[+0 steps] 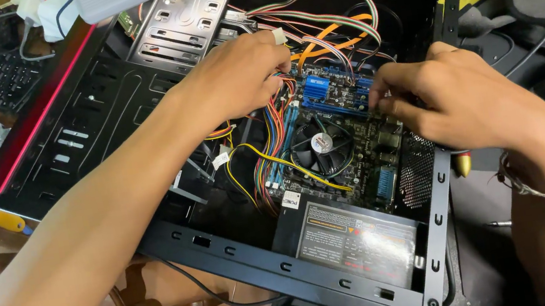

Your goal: Connecting and routing internal power and data cables within a computer case

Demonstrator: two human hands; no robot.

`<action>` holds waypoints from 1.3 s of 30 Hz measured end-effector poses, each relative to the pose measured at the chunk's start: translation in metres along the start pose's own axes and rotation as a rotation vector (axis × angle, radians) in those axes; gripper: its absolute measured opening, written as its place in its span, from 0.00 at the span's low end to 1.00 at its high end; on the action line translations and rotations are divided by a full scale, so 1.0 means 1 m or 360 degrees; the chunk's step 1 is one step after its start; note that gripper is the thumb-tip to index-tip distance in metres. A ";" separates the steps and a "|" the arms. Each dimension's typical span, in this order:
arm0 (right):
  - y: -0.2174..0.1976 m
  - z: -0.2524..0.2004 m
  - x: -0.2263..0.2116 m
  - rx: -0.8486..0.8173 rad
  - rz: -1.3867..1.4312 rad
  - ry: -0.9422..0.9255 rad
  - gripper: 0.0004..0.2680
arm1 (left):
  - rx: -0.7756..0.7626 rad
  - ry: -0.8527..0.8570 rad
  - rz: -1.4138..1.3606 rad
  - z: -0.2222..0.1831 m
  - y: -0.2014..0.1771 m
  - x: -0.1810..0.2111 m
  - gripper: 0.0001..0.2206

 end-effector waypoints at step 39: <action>0.024 0.159 0.051 -0.0686 -0.0337 0.0063 0.10 | 0.0705 0.0367 -0.0575 0.069 -0.046 -0.029 0.04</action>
Point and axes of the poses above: each hand's wrist, its own z-axis towards the middle knuckle, its own y-axis out of the palm, x = y × z, the point moved 6 cm from there along z, towards the middle knuckle, and after that the axes turned 5 degrees about x, right-handed, at the moved point
